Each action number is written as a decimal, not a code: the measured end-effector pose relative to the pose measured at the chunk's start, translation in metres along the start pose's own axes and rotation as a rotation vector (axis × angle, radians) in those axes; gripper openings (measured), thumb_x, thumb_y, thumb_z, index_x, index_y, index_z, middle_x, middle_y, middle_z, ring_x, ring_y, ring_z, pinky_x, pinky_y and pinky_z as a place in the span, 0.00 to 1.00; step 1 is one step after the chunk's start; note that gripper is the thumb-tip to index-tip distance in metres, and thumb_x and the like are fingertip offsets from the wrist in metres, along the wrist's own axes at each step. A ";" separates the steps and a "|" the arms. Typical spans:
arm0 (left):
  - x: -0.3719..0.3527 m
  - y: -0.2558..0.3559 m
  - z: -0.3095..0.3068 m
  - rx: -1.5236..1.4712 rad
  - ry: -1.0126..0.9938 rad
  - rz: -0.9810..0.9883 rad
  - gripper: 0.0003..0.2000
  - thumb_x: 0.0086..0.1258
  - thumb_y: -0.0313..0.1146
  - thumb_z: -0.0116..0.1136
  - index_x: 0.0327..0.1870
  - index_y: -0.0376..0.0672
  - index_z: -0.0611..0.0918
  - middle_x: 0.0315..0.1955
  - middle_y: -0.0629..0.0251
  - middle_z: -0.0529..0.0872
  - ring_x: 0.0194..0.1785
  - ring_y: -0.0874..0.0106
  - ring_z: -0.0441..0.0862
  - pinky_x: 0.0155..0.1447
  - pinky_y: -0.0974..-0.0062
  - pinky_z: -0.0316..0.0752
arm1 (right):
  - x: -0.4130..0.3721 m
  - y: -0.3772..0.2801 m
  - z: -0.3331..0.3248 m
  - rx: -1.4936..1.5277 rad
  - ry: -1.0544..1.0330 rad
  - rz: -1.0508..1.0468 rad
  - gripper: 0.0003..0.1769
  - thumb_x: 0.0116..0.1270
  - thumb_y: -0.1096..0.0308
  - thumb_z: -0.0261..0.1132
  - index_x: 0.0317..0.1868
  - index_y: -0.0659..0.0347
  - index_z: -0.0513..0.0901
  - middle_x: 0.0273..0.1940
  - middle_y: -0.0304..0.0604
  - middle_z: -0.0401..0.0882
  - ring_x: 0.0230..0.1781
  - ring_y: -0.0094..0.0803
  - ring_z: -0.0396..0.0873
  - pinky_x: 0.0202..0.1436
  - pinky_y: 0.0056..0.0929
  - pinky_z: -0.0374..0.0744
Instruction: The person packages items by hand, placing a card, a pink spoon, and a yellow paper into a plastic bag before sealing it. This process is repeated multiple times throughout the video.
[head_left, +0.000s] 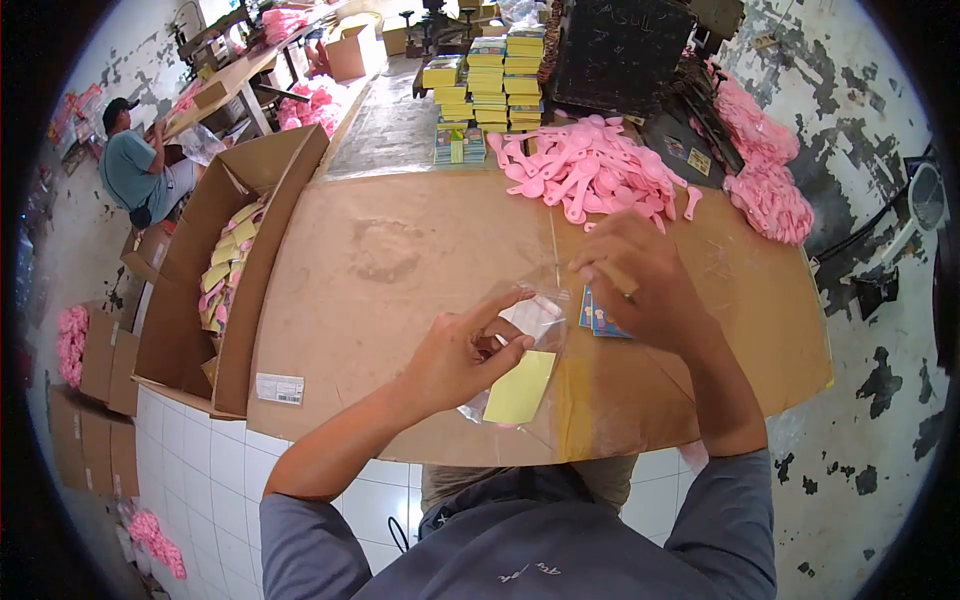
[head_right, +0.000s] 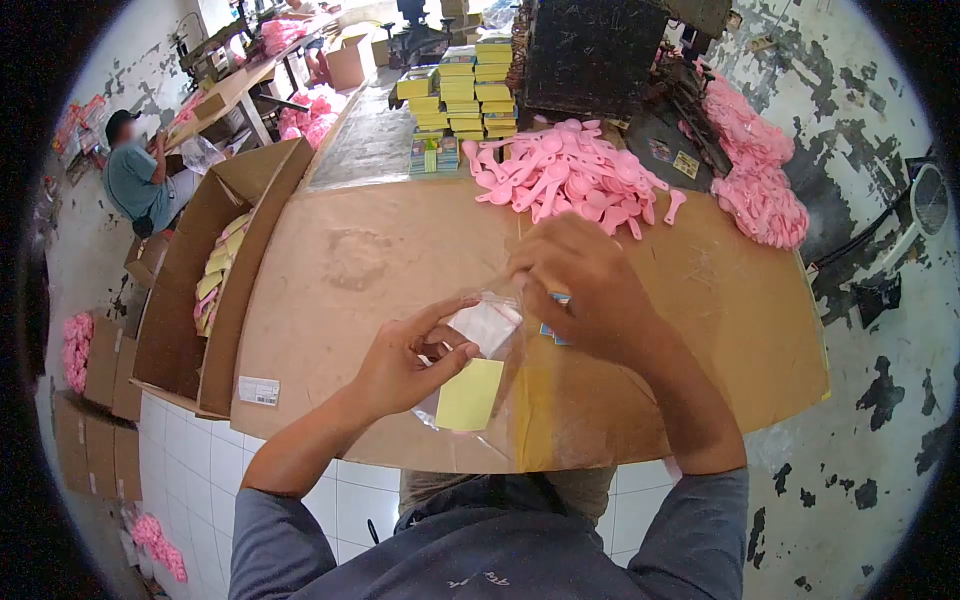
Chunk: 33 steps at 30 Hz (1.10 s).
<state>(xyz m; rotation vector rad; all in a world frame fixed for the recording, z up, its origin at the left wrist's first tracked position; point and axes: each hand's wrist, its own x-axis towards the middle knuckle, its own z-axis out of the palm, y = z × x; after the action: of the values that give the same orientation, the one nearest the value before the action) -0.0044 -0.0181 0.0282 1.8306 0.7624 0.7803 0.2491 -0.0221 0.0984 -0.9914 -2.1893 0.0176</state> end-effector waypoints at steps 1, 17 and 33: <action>0.000 0.001 0.000 -0.004 -0.002 -0.004 0.29 0.72 0.23 0.65 0.75 0.39 0.73 0.35 0.62 0.93 0.38 0.80 0.88 0.42 0.79 0.84 | -0.005 -0.001 0.000 -0.061 0.002 -0.088 0.08 0.63 0.71 0.70 0.42 0.58 0.83 0.45 0.43 0.81 0.50 0.44 0.80 0.57 0.42 0.76; 0.000 0.000 0.001 0.058 -0.100 -0.007 0.29 0.73 0.22 0.64 0.75 0.37 0.72 0.38 0.60 0.94 0.41 0.77 0.90 0.46 0.77 0.85 | -0.013 -0.004 0.027 -0.053 0.115 0.061 0.08 0.63 0.73 0.69 0.41 0.62 0.81 0.41 0.42 0.79 0.44 0.34 0.80 0.49 0.32 0.76; 0.007 -0.006 -0.003 -0.369 0.080 -0.103 0.15 0.76 0.25 0.66 0.61 0.32 0.83 0.43 0.53 0.93 0.46 0.76 0.90 0.51 0.78 0.83 | -0.156 0.177 -0.117 -0.238 0.202 0.860 0.23 0.73 0.67 0.65 0.67 0.58 0.80 0.60 0.41 0.84 0.61 0.38 0.79 0.65 0.36 0.74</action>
<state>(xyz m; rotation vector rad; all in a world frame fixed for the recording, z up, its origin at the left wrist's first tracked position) -0.0034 -0.0090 0.0245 1.4269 0.7044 0.8675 0.5057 -0.0311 0.0386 -1.9079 -1.4653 0.0540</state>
